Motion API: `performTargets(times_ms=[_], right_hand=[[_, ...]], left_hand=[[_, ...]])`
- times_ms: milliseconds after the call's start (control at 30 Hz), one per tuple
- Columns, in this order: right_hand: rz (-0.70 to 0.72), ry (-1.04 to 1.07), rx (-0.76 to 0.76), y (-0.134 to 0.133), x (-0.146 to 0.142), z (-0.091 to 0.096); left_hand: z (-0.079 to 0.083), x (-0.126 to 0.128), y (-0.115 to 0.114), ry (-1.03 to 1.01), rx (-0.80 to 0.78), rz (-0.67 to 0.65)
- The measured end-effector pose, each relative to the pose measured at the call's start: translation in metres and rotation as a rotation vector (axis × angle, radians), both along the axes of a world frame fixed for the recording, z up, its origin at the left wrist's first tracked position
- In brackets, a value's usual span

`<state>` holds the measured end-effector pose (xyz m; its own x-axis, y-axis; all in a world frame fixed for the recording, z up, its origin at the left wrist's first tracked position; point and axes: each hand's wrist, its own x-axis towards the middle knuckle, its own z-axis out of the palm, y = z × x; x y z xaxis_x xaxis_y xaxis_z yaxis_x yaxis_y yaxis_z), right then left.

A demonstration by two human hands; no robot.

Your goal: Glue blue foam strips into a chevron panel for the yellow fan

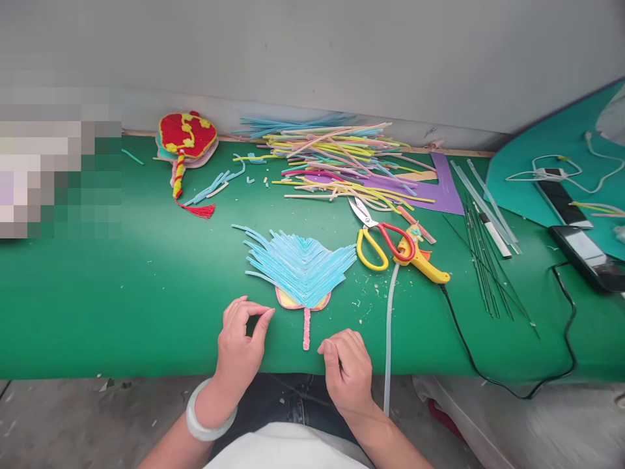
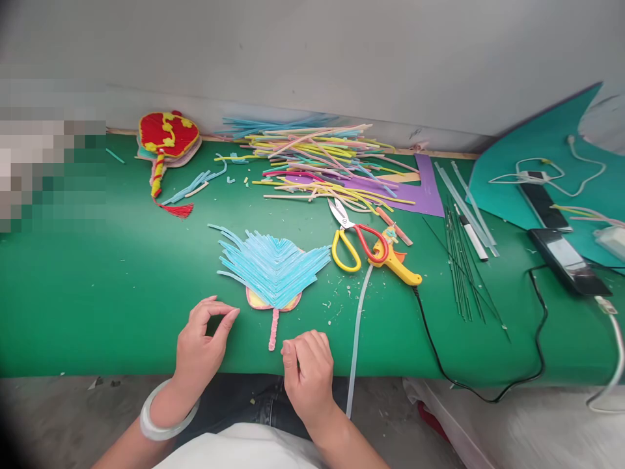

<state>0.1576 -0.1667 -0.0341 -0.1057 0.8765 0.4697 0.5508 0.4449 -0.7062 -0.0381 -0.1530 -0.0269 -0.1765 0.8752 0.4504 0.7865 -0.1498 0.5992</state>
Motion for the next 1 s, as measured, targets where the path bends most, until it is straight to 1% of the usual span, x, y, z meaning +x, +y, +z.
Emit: performTargets(times_ms=[100, 167, 267, 367, 667, 1000], right_hand=[[-0.003, -0.066, -0.004, 0.001, -0.002, 0.002], [0.008, -0.11, 0.0, 0.002, -0.003, 0.003], [0.048, -0.16, 0.036, 0.003, -0.004, 0.005], [0.096, -0.181, 0.071, 0.003, -0.003, 0.005], [0.104, -0.18, 0.109, 0.003, -0.002, 0.003], [0.117, -0.165, 0.121, 0.004, -0.002, 0.002]], left_hand=[[0.005, 0.003, 0.0, 0.052, 0.045, -0.136], [0.01, 0.007, 0.0, 0.127, 0.052, -0.221], [0.016, 0.016, -0.001, 0.236, 0.023, -0.316], [0.017, 0.022, -0.002, 0.295, -0.007, -0.38], [0.013, 0.025, -0.001, 0.469, -0.057, -0.409], [0.011, 0.027, -0.001, 0.51, -0.093, -0.422]])
